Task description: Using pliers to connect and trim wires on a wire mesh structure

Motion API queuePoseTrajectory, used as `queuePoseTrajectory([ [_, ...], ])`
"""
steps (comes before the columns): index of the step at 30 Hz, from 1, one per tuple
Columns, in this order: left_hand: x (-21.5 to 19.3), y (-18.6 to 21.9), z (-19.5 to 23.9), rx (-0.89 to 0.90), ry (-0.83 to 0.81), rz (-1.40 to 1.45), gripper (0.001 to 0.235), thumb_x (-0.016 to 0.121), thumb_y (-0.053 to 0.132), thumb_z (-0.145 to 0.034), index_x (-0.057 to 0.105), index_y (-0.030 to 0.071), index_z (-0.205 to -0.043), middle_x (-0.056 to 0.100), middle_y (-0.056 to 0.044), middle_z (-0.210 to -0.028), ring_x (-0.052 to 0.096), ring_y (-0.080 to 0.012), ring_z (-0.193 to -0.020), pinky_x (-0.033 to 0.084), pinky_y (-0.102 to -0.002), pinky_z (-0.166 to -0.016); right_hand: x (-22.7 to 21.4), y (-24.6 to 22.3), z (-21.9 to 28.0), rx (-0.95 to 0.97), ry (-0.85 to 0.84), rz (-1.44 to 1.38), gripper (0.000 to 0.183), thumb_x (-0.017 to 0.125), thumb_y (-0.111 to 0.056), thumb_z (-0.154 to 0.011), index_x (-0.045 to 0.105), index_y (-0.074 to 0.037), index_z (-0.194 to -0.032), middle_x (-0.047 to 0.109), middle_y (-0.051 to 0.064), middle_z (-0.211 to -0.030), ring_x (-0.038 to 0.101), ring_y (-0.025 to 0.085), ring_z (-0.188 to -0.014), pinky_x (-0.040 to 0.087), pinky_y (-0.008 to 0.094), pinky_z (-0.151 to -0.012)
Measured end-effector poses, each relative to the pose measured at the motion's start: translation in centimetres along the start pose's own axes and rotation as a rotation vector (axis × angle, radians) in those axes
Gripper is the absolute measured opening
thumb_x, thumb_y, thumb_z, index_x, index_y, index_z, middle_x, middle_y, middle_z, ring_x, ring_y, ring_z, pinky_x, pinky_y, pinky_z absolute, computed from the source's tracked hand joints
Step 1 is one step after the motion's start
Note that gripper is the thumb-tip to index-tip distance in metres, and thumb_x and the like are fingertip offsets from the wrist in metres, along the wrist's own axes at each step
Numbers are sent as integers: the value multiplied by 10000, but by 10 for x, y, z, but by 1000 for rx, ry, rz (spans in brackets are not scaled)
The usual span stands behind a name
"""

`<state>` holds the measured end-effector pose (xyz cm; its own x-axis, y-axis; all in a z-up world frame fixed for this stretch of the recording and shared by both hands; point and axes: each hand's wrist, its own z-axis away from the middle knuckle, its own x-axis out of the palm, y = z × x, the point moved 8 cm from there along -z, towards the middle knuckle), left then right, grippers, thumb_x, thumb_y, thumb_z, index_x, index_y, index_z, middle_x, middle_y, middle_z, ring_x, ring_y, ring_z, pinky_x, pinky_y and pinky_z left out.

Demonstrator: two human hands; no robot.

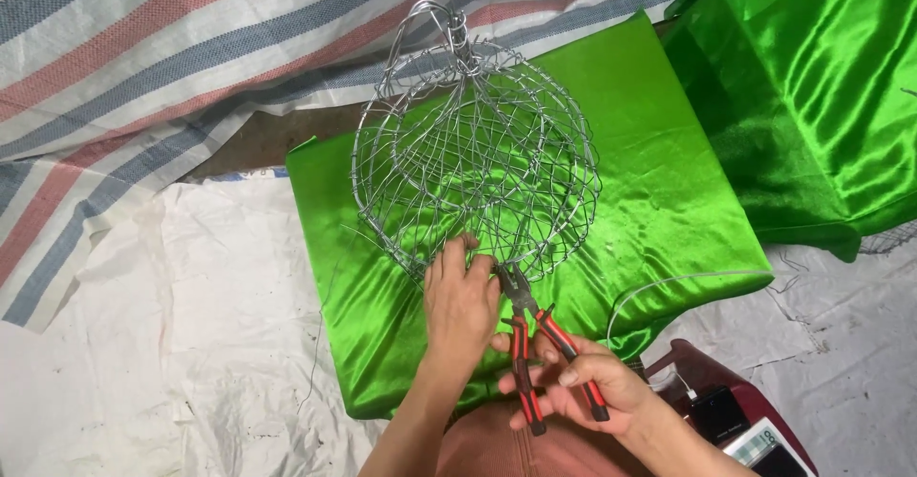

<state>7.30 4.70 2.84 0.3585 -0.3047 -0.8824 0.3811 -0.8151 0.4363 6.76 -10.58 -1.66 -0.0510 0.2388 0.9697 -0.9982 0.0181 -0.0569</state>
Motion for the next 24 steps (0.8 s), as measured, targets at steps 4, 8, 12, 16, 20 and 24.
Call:
queuePoseTrajectory([
  [4,-6,5,1,21,22,3,185,691,58,-777,694,0,-953,542,-147,-1226,574,-292,-992,470,-425,-892,4,3,2,0,1,-20,173,624,-44,-808,516,-61,-943,497,229,-1438,630,411,-1109,609,615,-800],
  [8,-6,5,1,35,45,-50,167,705,65,-780,708,6,-936,554,-120,-1186,581,-255,-925,483,-397,-836,-14,7,4,-13,219,-71,151,550,-5,-794,519,-85,-918,595,219,-1330,593,303,-874,480,407,-621],
  [12,-7,3,0,30,26,-38,185,721,93,-786,710,16,-953,562,-110,-1162,583,-259,-922,485,-393,-821,-12,0,6,-8,268,-53,165,503,28,-767,491,-80,-892,596,238,-1357,558,279,-797,436,379,-574],
  [16,-10,6,-4,31,18,-43,167,739,118,-783,701,28,-918,564,-94,-1101,578,-246,-880,482,-383,-806,-17,-11,9,-19,245,-23,171,487,53,-746,498,-63,-871,591,260,-1394,554,295,-777,441,384,-545],
  [20,-1,3,-4,-2,10,-65,157,747,152,-780,710,44,-888,557,-80,-1002,556,-235,-848,460,-373,-784,-18,-14,9,-67,212,-4,183,507,72,-737,494,-52,-871,584,286,-1394,565,304,-775,464,382,-541],
  [24,-5,3,-5,8,6,-19,186,746,211,-786,703,69,-900,570,-75,-1021,546,-255,-873,437,-385,-793,-13,-4,10,-76,133,-164,180,552,-22,-754,504,-100,-908,568,205,-1410,547,227,-798,420,308,-538],
])
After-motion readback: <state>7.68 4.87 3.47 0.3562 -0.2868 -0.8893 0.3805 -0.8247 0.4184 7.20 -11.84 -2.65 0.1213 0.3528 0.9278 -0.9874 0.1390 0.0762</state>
